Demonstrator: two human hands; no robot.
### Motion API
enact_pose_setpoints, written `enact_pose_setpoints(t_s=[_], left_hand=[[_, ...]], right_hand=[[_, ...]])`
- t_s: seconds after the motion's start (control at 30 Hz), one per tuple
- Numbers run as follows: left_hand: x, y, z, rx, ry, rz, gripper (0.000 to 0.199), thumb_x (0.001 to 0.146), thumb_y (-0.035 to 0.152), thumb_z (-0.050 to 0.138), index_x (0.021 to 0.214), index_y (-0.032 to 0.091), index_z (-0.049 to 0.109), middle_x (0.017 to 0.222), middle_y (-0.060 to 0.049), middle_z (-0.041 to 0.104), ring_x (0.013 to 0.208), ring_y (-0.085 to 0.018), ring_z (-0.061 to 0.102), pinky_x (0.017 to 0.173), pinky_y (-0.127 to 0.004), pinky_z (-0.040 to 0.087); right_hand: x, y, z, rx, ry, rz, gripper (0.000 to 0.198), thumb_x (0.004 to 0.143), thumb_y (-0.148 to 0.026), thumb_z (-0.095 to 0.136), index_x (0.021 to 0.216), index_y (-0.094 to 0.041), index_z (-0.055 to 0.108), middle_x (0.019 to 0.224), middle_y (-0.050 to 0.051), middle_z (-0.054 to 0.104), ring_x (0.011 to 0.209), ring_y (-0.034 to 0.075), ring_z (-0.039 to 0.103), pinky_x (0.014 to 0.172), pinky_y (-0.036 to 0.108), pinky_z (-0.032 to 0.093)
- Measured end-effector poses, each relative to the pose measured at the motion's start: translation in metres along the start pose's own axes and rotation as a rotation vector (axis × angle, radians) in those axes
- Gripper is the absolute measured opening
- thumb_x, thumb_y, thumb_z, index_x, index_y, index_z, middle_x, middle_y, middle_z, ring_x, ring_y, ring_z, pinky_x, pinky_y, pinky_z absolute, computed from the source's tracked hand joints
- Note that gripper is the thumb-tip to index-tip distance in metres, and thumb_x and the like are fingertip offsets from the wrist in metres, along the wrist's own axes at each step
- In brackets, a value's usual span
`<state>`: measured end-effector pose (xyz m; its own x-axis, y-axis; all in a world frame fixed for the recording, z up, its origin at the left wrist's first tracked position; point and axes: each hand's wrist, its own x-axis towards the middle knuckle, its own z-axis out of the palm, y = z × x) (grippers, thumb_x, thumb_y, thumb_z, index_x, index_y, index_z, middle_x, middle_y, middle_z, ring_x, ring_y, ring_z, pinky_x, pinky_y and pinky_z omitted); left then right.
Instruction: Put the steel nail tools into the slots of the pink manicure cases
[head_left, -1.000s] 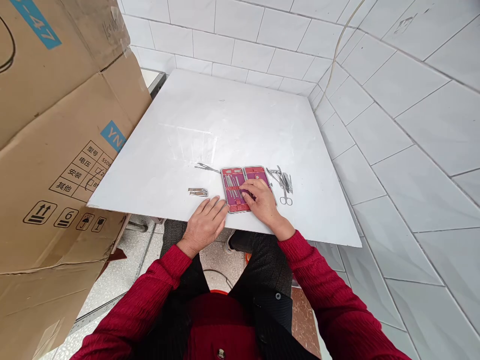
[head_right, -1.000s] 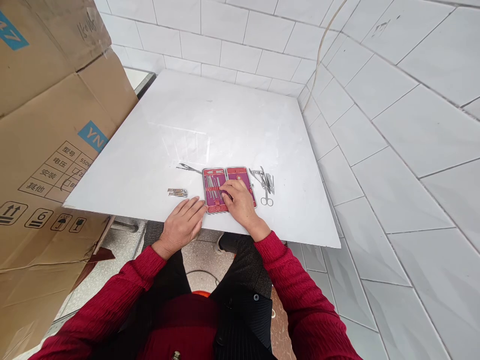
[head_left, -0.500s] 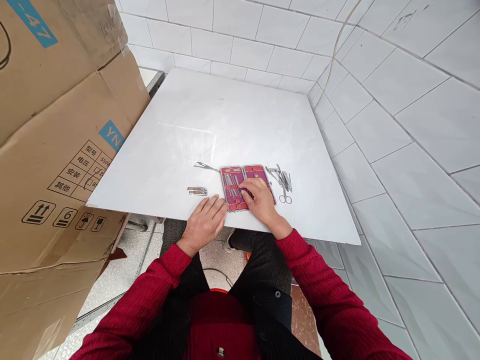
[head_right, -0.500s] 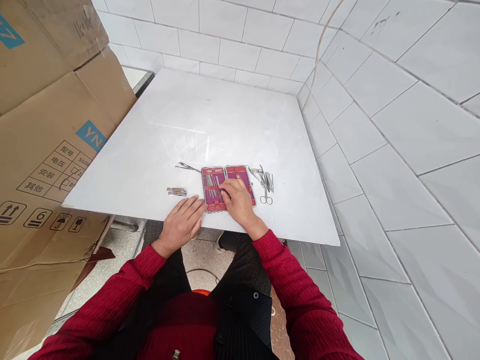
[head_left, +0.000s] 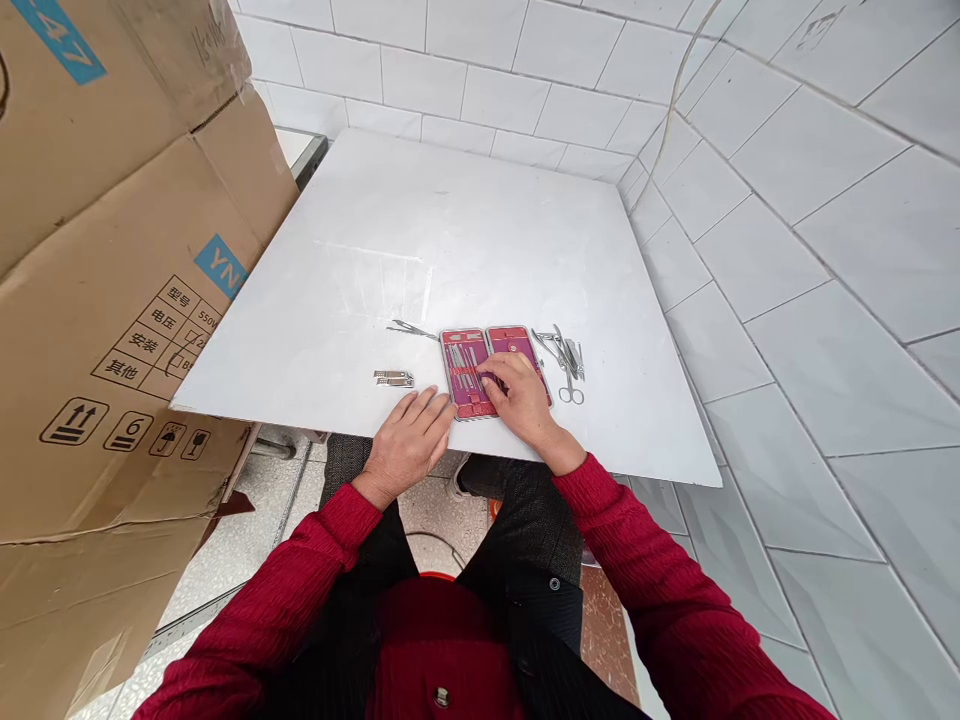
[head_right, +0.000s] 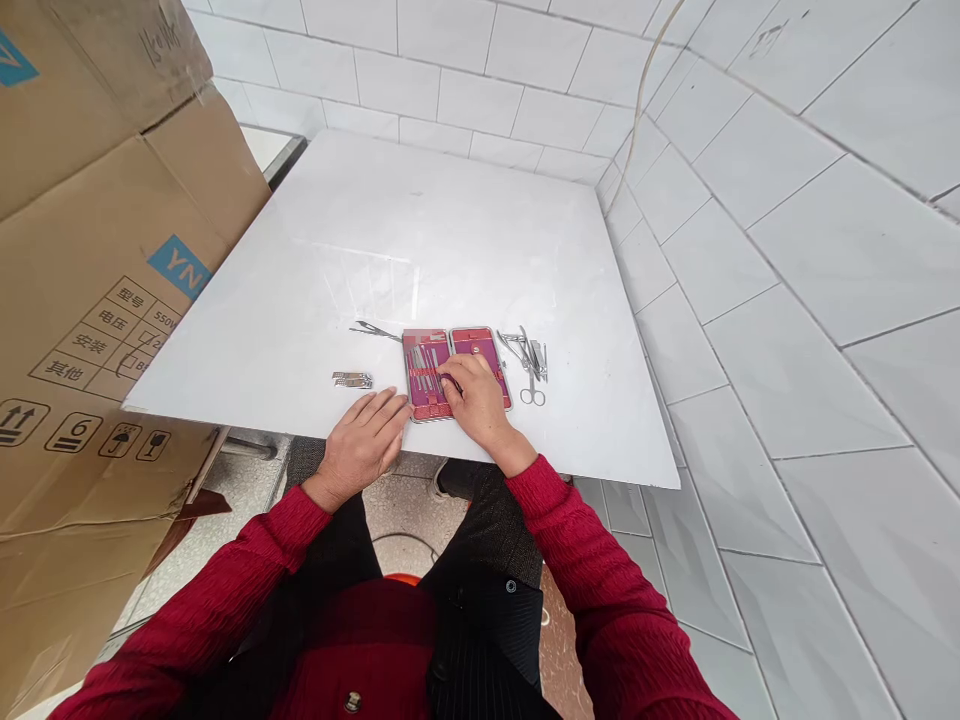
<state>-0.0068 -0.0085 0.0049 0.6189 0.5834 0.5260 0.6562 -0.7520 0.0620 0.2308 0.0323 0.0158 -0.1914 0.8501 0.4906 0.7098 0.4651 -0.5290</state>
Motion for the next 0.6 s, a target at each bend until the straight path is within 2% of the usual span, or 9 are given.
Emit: enact_pose_setpoints(t_s=[0.6], left_hand=[[0.0021, -0.0001, -0.0002, 0.039, 0.019, 0.023, 0.037, 0.100, 0.017, 0.052, 0.136, 0.013, 0.063, 0.136, -0.011, 0.069, 0.136, -0.029, 0.059, 0.116, -0.046, 0.045]], right_hand=[[-0.0007, -0.0034, 0.0021, 0.005, 0.002, 0.083, 0.021, 0.095, -0.020, 0.053, 0.105, -0.023, 0.072, 0.111, 0.010, 0.068, 0.109, 0.028, 0.059, 0.101, 0.048, 0.049]])
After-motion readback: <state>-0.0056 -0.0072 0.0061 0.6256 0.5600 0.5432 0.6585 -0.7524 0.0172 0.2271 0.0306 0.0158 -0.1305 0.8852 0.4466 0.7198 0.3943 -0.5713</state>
